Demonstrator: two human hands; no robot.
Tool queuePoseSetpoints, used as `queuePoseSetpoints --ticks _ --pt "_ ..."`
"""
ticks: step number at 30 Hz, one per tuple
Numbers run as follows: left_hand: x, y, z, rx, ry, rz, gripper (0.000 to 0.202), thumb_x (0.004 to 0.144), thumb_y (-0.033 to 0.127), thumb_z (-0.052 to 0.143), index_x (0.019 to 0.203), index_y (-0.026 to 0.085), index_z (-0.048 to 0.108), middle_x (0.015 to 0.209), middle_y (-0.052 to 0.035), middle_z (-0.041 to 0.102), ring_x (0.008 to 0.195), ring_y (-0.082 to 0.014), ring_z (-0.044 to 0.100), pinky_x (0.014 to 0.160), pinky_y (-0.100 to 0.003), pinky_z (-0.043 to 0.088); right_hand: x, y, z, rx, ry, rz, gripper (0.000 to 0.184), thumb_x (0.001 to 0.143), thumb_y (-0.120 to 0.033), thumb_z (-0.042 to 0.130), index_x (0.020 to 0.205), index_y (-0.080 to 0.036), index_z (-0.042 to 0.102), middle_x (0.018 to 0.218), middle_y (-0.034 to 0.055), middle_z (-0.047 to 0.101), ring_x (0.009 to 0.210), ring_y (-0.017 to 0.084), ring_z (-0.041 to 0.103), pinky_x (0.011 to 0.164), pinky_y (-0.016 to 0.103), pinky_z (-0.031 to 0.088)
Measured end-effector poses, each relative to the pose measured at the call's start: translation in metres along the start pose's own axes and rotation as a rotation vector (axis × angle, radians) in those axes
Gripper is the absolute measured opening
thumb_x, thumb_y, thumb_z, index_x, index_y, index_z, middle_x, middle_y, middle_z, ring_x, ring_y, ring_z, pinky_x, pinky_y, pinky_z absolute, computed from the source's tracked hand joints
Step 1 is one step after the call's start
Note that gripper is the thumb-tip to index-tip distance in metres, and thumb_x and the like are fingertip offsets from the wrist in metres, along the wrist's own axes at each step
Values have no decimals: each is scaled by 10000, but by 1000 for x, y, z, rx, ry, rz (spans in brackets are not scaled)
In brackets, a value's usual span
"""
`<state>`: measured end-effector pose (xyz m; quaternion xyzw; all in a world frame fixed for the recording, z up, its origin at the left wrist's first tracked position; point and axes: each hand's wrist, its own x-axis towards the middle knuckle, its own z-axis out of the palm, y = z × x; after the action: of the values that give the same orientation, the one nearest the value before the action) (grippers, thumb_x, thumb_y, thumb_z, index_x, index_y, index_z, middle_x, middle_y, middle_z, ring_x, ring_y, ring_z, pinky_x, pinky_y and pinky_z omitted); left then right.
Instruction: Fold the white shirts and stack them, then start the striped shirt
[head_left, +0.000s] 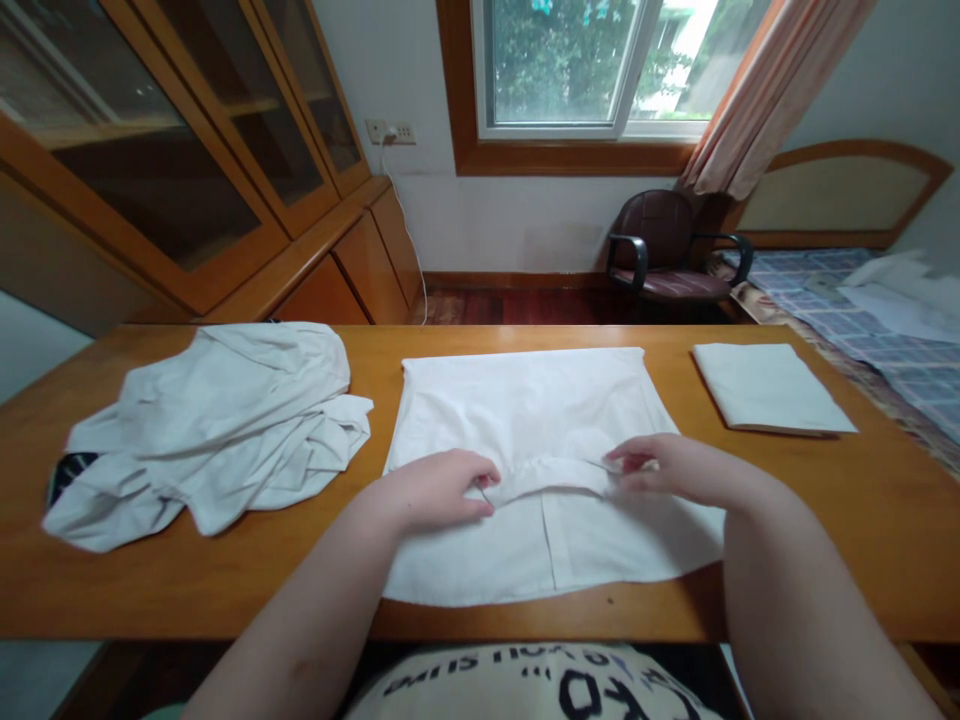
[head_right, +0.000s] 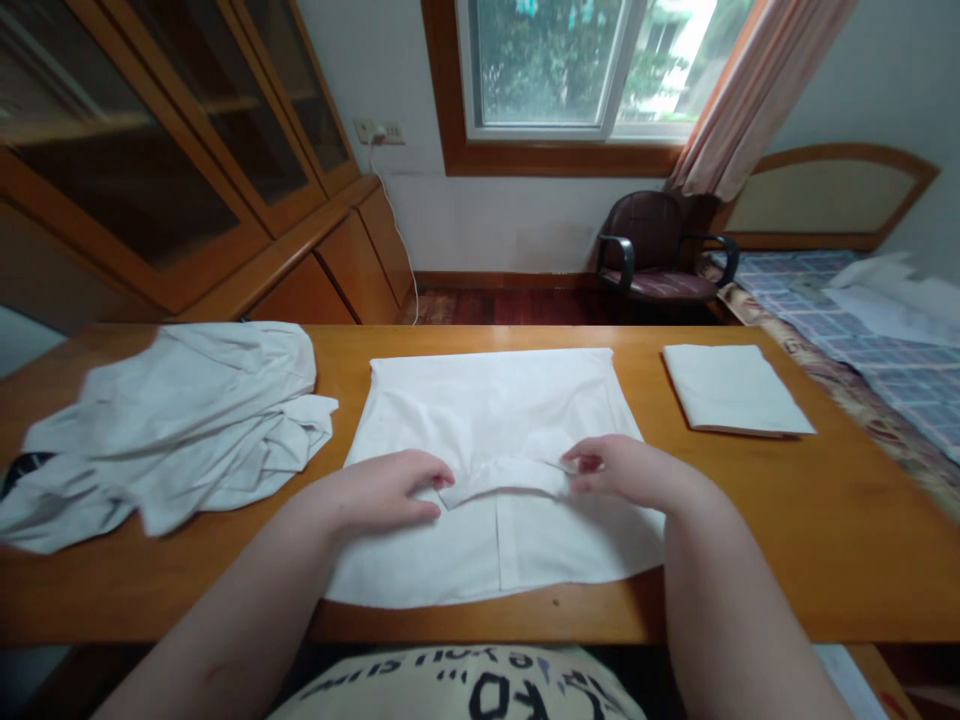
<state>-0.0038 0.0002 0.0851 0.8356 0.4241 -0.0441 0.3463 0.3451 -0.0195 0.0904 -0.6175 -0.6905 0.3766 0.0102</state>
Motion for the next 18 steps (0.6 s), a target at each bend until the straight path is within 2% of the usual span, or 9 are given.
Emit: queuePoseSetpoints --ticks 2,5,7,9,11,15,18 --pt "-3 -14 -10 -23 151 -116 339 792 433 544 1079 280 640 1135 -23 665 1018 -214 610 861 -294 451 -2 16 -11 37 201 63 381 771 -446 607 1072 -231 696 968 60 717 851 234 644 751 307 464" --pt "-5 -43 -23 71 427 -468 335 834 415 466 1038 211 636 1079 -88 683 990 -255 626 830 -337 465 9 41 -19 14 581 327 352 827 -424 521 957 -153 705 930 119 717 825 250 642 702 316 452" --pt "-4 -62 -25 110 484 -676 329 848 401 430 991 184 631 1003 -118 696 927 -274 647 776 -355 477 21 54 -17 15 687 457 369 842 -425 495 925 -132 702 909 138 714 811 254 641 676 316 444" --pt "-2 -77 -22 108 485 -779 319 861 389 401 946 179 625 948 -130 704 882 -281 659 734 -359 483 33 62 -11 30 673 495 389 841 -445 496 921 -124 702 896 141 713 801 252 643 660 309 440" --pt "1 -87 -17 96 486 -815 315 864 390 389 914 181 620 914 -138 706 855 -289 662 710 -366 484 43 66 -5 42 619 487 415 834 -476 500 908 -122 703 863 139 713 755 244 643 620 300 434" --pt "9 -97 -11 59 539 -812 381 871 458 357 898 185 622 935 -150 702 880 -306 656 720 -384 482 51 71 -2 39 561 506 433 839 -489 471 875 -126 705 786 130 706 657 228 630 540 285 407" --pt "15 -102 -11 -6 601 -794 400 871 459 378 996 167 621 1021 -149 696 958 -300 645 783 -379 477 53 76 -2 11 570 517 471 854 -497 443 887 -114 716 802 147 706 700 244 638 576 296 419"
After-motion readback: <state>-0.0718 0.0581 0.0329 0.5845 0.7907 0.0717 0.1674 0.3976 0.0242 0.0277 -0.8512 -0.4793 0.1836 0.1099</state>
